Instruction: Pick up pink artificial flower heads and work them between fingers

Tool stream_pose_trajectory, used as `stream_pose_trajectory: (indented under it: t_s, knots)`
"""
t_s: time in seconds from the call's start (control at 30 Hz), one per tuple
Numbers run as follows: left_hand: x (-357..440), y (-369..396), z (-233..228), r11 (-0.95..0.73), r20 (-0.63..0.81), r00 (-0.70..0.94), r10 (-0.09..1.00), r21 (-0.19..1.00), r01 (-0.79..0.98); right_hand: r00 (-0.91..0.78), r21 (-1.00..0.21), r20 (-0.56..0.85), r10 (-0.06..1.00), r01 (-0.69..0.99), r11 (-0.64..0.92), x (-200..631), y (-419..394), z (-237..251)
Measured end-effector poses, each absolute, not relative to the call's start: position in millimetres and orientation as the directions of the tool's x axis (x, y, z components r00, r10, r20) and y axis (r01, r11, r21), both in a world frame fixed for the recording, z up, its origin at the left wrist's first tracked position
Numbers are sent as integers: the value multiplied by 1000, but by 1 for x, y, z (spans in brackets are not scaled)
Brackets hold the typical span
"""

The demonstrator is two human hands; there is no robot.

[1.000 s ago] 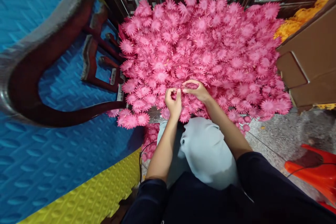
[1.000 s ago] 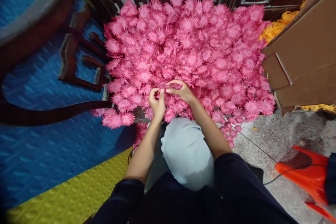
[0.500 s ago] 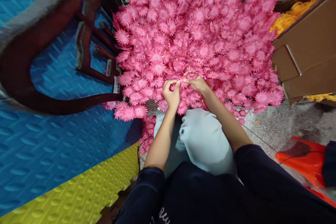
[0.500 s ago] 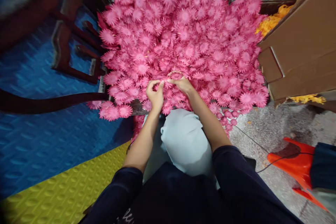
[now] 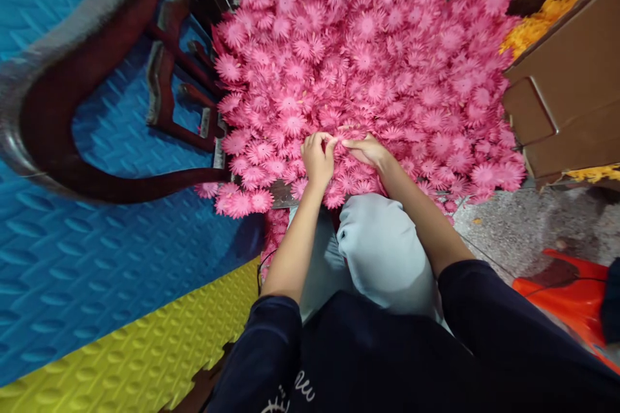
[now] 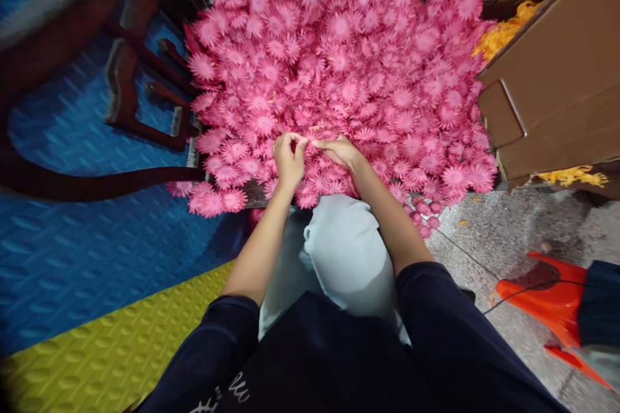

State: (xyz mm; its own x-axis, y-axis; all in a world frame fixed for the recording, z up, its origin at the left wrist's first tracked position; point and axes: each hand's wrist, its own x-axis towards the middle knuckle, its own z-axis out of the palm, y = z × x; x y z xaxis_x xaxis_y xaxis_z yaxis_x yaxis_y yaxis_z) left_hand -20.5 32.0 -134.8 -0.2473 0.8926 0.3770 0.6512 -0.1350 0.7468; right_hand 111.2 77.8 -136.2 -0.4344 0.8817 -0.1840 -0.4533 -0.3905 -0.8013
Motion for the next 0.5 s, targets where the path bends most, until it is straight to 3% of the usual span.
stream_pose_trajectory:
  t_s: [0.17, 0.5]
  knots:
    - [-18, 26, -147, -200, 491, -276, 826, 714, 671, -426, -829, -179, 887, -420, -370, 111, 77, -137]
    - [-13, 19, -144, -193, 503, -274, 820, 693, 694, -422, -808, -160, 892, -463, -364, 113, 80, -145]
